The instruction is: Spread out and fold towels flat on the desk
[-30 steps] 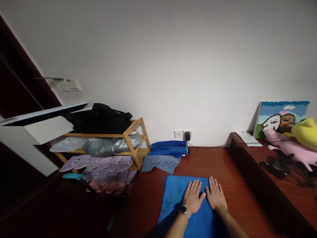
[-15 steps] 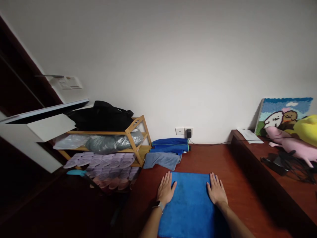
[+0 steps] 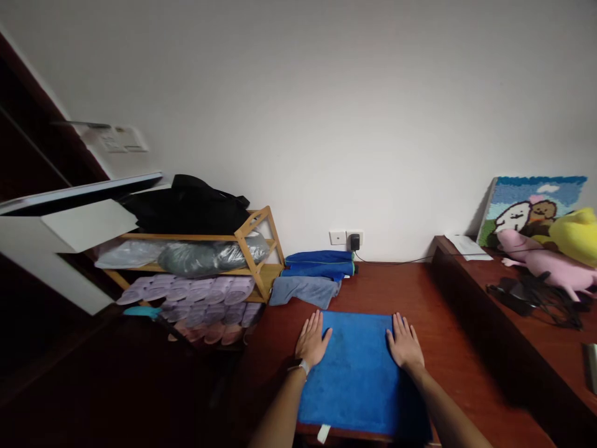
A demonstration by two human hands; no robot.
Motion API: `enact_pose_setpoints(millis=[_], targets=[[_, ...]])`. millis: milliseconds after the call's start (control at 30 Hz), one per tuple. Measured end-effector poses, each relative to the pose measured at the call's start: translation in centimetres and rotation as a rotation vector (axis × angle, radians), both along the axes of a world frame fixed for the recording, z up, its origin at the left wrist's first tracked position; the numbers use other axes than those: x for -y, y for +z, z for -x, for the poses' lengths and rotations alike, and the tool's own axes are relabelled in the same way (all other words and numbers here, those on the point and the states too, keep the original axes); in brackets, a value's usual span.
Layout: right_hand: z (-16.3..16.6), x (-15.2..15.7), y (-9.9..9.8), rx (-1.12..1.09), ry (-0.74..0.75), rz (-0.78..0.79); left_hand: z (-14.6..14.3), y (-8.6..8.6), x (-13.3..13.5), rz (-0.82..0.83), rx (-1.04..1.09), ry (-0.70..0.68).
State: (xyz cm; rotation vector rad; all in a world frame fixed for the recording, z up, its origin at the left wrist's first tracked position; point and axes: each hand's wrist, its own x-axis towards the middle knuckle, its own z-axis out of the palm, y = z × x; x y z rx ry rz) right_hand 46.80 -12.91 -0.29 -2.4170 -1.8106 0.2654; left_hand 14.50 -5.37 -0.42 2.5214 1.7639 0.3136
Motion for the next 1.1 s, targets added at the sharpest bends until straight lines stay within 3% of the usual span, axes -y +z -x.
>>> enact_pose_setpoints(millis=[1100], targets=[[0.14, -0.07, 0.23, -0.033, -0.007, -0.009, 0.23, -0.48, -0.54, -0.034, 0.028, -0.009]])
